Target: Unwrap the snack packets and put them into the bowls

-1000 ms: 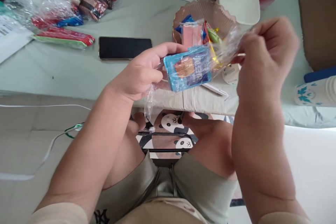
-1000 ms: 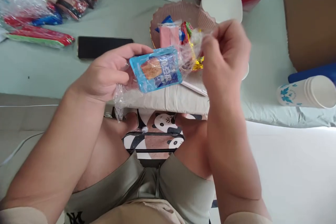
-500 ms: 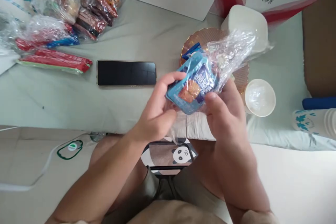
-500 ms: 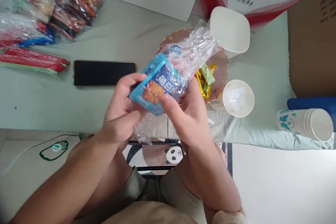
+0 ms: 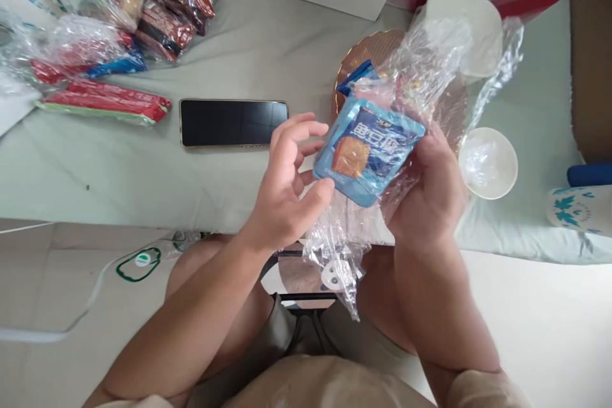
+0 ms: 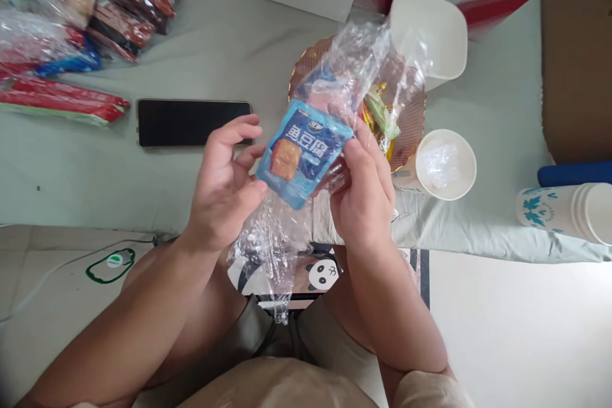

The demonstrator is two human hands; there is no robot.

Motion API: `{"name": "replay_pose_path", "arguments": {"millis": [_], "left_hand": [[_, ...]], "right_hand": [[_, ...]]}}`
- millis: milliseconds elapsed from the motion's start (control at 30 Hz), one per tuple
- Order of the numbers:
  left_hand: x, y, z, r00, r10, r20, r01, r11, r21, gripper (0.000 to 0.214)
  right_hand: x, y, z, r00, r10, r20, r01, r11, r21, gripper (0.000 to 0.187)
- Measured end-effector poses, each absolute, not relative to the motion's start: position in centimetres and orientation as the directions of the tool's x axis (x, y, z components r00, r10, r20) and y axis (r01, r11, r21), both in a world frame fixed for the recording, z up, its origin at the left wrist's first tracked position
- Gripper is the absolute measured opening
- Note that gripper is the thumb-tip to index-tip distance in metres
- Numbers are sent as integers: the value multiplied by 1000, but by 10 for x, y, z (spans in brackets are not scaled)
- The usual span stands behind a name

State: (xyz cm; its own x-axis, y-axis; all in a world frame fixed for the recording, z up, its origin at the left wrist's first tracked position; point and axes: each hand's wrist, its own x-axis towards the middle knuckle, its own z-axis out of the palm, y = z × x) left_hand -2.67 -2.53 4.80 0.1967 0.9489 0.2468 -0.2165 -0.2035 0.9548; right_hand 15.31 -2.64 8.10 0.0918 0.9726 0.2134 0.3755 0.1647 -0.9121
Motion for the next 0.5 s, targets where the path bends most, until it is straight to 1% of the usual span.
{"name": "replay_pose_path", "arguments": {"millis": [33,100,167,233,300,400,500], "left_hand": [[-25,-26,48,206,949,237,-224,-191,956,46],[-22,-28,49,262,938,225,-309,-139,941,49],[-17,-29,52,319,918,237,-428,-83,900,55],[-13,-29,55,348,906,242,-504,-37,863,60],[-10,-29,58,340,917,210,-535,4,845,57],[-11,-29,60,297,950,97,-578,98,810,40],[-16,-32,63,322,947,7,-580,192,791,36]], "right_hand": [[151,-28,86,51,980,192,362,161,-918,66],[148,-31,89,-54,987,153,332,162,-929,76],[146,-36,85,-126,981,148,274,178,-945,76],[142,-41,78,-126,976,176,211,200,-957,67],[138,-45,74,-84,976,200,188,213,-959,62],[133,-52,73,-40,978,206,209,210,-955,65],[131,-57,75,-49,980,192,198,198,-960,70]]}}
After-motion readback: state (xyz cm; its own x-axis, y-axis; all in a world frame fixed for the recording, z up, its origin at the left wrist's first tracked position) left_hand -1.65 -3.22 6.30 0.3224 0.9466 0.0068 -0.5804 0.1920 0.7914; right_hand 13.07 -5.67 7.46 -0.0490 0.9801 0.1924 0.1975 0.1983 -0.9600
